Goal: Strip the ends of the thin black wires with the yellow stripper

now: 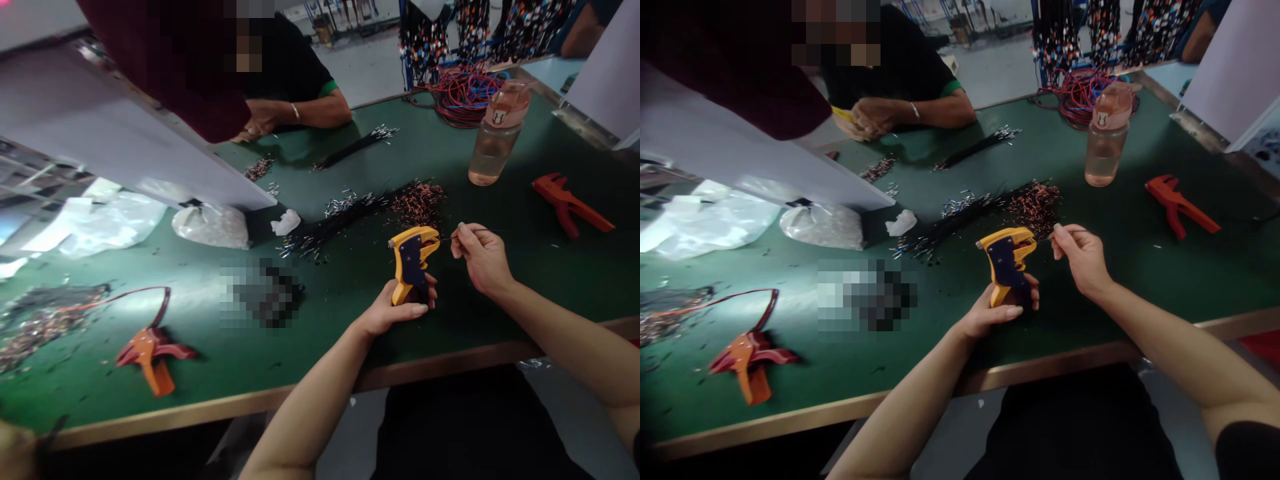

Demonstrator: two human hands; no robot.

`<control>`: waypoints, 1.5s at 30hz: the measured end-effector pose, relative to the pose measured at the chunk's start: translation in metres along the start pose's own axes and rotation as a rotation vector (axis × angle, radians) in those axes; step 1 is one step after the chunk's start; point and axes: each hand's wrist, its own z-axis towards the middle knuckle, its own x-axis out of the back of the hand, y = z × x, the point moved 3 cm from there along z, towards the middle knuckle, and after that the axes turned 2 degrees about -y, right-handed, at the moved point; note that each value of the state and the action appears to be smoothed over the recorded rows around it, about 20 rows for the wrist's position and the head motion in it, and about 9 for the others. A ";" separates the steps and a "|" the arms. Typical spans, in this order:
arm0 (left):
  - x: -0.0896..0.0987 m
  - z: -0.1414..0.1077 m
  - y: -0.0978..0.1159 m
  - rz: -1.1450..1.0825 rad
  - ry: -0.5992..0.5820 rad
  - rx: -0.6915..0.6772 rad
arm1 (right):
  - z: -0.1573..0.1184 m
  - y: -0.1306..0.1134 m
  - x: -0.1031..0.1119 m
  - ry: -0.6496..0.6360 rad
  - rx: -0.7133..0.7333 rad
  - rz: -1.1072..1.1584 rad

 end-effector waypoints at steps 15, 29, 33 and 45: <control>0.007 0.000 -0.009 0.086 -0.020 -0.025 | -0.001 0.003 -0.002 -0.018 -0.094 0.036; 0.000 -0.003 -0.005 0.229 0.222 -0.013 | -0.002 0.001 -0.004 -0.013 -0.116 0.090; 0.001 -0.001 -0.010 0.167 0.270 -0.032 | -0.003 0.002 -0.004 0.020 -0.094 0.058; 0.005 -0.001 0.011 -0.052 0.232 -0.292 | -0.007 -0.004 -0.002 0.029 -0.023 -0.235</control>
